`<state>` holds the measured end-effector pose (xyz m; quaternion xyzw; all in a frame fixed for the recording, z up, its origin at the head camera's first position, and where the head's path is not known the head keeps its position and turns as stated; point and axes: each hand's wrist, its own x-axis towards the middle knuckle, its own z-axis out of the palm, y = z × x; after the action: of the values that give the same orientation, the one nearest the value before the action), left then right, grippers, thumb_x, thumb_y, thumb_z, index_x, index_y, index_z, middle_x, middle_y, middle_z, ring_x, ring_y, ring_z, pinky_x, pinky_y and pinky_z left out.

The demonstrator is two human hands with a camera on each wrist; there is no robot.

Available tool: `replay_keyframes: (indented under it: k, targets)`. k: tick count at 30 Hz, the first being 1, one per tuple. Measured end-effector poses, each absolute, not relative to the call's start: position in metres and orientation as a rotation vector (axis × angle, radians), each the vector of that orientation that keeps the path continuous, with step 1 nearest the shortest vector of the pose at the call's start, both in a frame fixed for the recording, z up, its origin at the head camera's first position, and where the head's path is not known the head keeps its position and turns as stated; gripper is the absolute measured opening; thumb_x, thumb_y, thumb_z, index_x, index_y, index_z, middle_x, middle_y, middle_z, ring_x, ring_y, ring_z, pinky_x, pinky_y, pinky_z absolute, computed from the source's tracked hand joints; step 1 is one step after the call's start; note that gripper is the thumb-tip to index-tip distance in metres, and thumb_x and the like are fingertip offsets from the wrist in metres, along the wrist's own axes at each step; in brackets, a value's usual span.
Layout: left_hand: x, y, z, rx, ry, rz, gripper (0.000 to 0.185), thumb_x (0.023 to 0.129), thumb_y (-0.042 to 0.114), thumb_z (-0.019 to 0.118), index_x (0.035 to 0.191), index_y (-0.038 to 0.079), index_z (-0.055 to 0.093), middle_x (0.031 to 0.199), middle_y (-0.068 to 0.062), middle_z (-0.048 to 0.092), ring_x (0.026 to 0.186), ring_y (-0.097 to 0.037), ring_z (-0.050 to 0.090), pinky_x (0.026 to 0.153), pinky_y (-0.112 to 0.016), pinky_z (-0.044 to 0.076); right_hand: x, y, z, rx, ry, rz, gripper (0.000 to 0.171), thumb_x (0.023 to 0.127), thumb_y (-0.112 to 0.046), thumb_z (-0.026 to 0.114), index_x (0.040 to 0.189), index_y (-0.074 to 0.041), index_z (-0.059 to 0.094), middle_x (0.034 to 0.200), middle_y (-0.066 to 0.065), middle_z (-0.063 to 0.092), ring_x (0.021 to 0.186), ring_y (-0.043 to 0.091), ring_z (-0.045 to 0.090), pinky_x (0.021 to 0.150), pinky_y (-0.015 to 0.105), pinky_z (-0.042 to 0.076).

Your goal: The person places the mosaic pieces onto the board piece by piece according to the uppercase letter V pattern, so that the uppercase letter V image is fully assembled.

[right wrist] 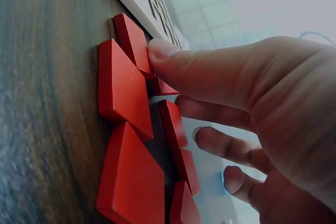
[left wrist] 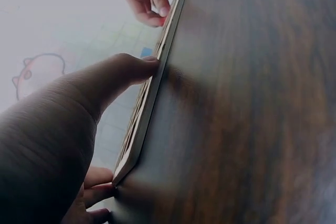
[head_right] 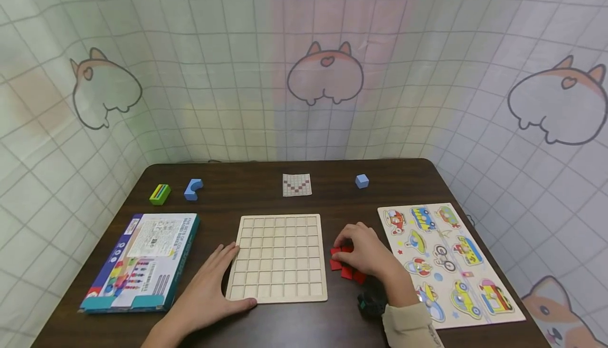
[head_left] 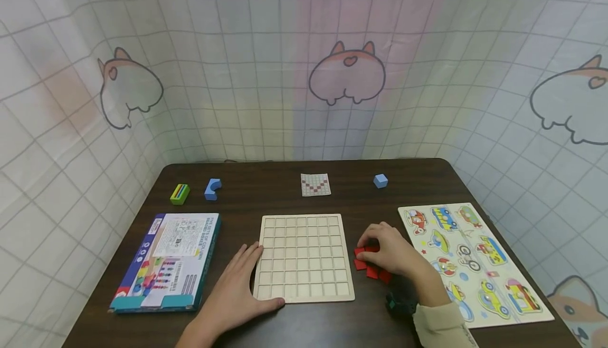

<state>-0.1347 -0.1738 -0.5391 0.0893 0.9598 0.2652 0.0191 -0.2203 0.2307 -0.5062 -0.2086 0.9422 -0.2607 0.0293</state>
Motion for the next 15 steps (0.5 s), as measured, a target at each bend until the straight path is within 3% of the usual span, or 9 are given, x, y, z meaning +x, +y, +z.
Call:
replay_keyframes:
  k: [8,15]
  targets:
    - [-0.1354,-0.1731,-0.5429,0.308,3.001,0.819,0.139,0.068,0.096,0.080,0.174,0.016,0.038,0.183,-0.005,0.034,0.173,-0.038,0.023,0.134,-0.068,0.031,-0.2193,0.2311,-0.5045,-0.552,2.864,-0.935,0.017,0.096,-0.029,0.090,0.095,-0.027,0.073,0.093,-0.009,0.067,0.090,0.014,0.057,0.076,0.029,0.051]
    - [-0.1343,-0.1745,-0.5428,0.308,3.002,0.828,0.138,0.069,0.094,0.082,0.174,0.016,0.038,0.183,-0.005,0.033,0.173,-0.038,0.023,0.135,-0.068,0.030,-0.2171,0.2236,-0.5024,-0.572,2.880,-1.058,0.014,0.097,-0.027,0.089,0.095,-0.031,0.076,0.091,-0.012,0.071,0.089,0.013,0.062,0.080,0.030,0.054]
